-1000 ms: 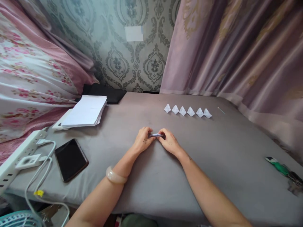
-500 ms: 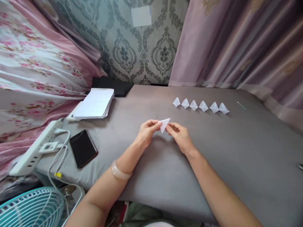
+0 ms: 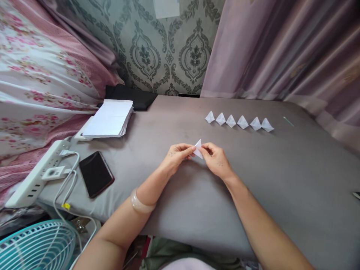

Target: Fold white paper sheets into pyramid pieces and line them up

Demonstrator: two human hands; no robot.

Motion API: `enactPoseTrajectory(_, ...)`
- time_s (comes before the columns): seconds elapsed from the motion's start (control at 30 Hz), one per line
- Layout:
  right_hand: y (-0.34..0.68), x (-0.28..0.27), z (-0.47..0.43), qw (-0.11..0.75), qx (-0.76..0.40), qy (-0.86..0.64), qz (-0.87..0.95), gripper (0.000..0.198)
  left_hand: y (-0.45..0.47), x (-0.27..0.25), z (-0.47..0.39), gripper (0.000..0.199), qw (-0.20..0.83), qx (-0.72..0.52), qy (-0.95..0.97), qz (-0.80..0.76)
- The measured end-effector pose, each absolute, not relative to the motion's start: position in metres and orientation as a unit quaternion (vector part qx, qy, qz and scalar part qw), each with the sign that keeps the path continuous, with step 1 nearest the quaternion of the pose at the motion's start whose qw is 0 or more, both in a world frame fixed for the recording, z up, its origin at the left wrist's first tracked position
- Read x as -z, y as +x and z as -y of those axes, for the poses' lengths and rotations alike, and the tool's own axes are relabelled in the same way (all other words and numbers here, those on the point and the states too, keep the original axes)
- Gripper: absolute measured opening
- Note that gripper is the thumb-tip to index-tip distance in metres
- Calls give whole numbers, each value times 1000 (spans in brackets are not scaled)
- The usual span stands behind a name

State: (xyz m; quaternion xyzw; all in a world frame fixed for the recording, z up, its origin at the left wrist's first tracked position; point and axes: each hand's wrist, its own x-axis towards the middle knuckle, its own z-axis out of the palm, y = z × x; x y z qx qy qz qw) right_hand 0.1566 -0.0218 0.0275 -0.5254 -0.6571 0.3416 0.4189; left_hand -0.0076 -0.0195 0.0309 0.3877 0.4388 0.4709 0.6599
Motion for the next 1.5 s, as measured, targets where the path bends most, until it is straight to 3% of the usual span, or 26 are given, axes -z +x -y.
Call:
enactPoseTrajectory(0.1, 153, -30, 25, 428, -323, -529, 657, 24, -6, -26, 18, 27, 623, -506, 403, -439)
enactPoseTrajectory(0.27, 143, -30, 32, 469, -198, -526, 682, 23, -5, -24, 17, 28, 600, -540, 383, -449)
enactPoseTrajectory(0.63, 137, -27, 41, 422, -102, -535, 724, 35, 1, -26, 21, 30, 595, -567, 355, -445)
enactPoseTrajectory(0.9, 135, -27, 37, 474, -193, -548, 662, 19, 5, -23, 23, 29, 568, -571, 407, -430)
enactPoseTrajectory(1.13, 149, -23, 24, 477, -331, -547, 603, 31, 3, -27, 26, 29, 503, -539, 502, -451)
enactPoseTrajectory(1.2, 153, -28, 23, 472, -387, -531, 588, 33, 2, -27, 25, 33, 527, -533, 495, -440)
enactPoseTrajectory(1.33, 161, -41, 25, 420, -485, -487, 592, 35, -2, -28, 23, 44, 668, -473, 413, -400)
enactPoseTrajectory(1.5, 171, -48, 25, 363, -525, -442, 630, 31, -8, -32, 22, 37, 716, -405, 414, -391)
